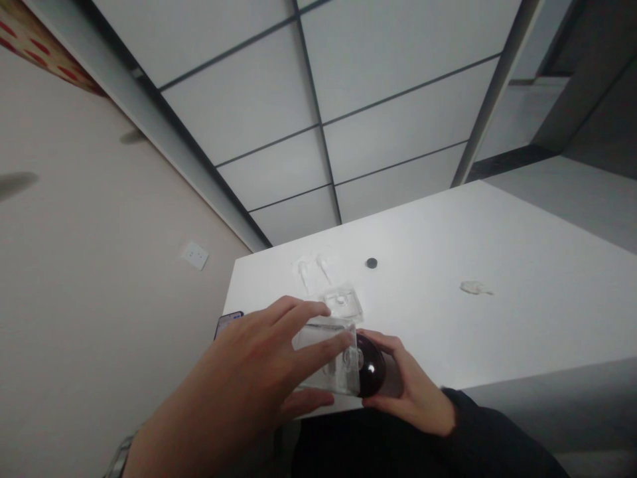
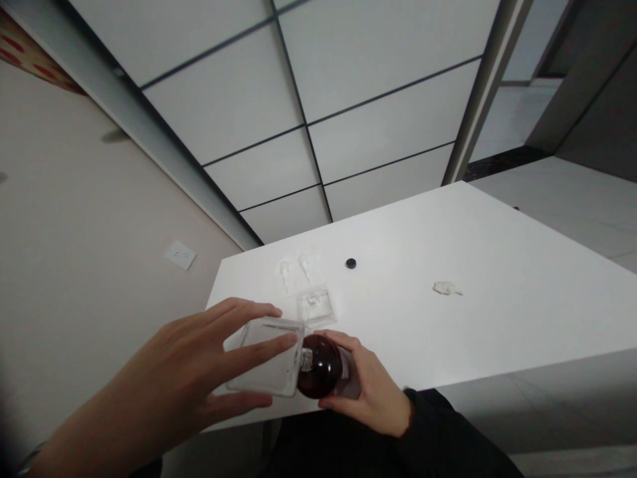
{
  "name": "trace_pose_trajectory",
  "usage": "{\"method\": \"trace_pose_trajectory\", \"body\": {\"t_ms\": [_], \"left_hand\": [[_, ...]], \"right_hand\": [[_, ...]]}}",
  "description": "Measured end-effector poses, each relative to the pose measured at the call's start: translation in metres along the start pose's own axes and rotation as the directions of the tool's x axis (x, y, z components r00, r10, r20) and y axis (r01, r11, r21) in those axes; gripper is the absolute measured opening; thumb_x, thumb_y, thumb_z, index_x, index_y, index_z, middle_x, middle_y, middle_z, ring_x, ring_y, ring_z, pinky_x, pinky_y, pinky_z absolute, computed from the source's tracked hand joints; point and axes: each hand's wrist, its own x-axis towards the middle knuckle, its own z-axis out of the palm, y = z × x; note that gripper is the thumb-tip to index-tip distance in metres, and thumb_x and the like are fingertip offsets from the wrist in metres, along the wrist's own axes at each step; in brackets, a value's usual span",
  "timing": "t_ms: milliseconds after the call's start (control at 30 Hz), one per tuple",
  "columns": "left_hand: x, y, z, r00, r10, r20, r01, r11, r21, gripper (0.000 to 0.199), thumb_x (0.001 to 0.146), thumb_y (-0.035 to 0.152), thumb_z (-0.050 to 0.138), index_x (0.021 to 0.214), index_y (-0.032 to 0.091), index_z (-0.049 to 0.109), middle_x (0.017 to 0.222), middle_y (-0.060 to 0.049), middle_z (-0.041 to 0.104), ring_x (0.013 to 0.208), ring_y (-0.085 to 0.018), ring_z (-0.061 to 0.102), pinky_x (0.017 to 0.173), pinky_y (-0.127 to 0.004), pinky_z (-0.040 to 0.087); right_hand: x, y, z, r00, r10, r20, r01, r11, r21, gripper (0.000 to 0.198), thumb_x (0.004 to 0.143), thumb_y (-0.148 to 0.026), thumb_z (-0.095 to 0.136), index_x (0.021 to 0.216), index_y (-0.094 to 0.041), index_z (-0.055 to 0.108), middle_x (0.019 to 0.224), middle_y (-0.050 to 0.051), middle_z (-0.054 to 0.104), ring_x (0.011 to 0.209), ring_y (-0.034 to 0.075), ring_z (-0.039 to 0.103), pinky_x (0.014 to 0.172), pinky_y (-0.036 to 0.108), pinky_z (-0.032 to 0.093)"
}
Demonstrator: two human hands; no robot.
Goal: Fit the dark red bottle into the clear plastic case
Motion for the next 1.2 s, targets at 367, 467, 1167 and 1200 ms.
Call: {"method": "trace_pose_trajectory", "body": {"t_ms": [367, 467, 1167, 1200], "left_hand": [[0.002, 0.002, 0.000, 0.999, 0.028, -0.016, -0.027, 0.999, 0.037, 0.074, 0.083, 0.035, 0.093, 0.148, 0.030, 0.057, 0.140, -0.013, 0.068, 0.122, -0.036, 0.069, 0.092, -0.053, 0.067], [0.004, 0.003, -0.003, 1.000, 0.029, -0.009, -0.029, 0.999, 0.046, 0.073, 0.082, 0.036, 0.093, 0.146, 0.030, 0.059, 0.139, -0.012, 0.069, 0.121, -0.036, 0.070, 0.091, -0.053, 0.068], [0.015, 0.016, -0.014, 0.998, 0.036, 0.059, -0.042, 0.994, 0.103, 0.064, 0.087, 0.037, 0.090, 0.143, 0.024, 0.063, 0.139, -0.015, 0.070, 0.118, -0.035, 0.071, 0.082, -0.046, 0.070], [0.016, 0.017, -0.015, 0.997, 0.035, 0.062, -0.041, 0.994, 0.106, 0.063, 0.087, 0.037, 0.090, 0.142, 0.024, 0.063, 0.139, -0.015, 0.070, 0.118, -0.035, 0.071, 0.082, -0.045, 0.070]], "right_hand": [[-0.002, 0.005, 0.001, 1.000, -0.002, -0.002, 0.002, 1.000, -0.014, 0.084, 0.088, -0.043, 0.087, 0.158, -0.027, 0.042, 0.156, 0.020, 0.059, 0.146, 0.039, 0.059, 0.119, 0.062, 0.051], [-0.001, 0.006, 0.003, 1.000, -0.002, -0.023, 0.002, 1.000, -0.004, 0.086, 0.086, -0.047, 0.088, 0.157, -0.027, 0.044, 0.154, 0.020, 0.060, 0.144, 0.039, 0.060, 0.118, 0.063, 0.052], [-0.003, 0.006, 0.001, 1.000, 0.008, -0.005, -0.008, 1.000, -0.006, 0.082, 0.090, -0.050, 0.084, 0.158, -0.027, 0.043, 0.155, 0.020, 0.060, 0.145, 0.038, 0.059, 0.120, 0.062, 0.050], [-0.002, 0.005, 0.000, 1.000, 0.011, -0.002, -0.011, 1.000, -0.005, 0.082, 0.090, -0.050, 0.083, 0.158, -0.027, 0.044, 0.155, 0.020, 0.060, 0.146, 0.038, 0.059, 0.120, 0.062, 0.050]]}}
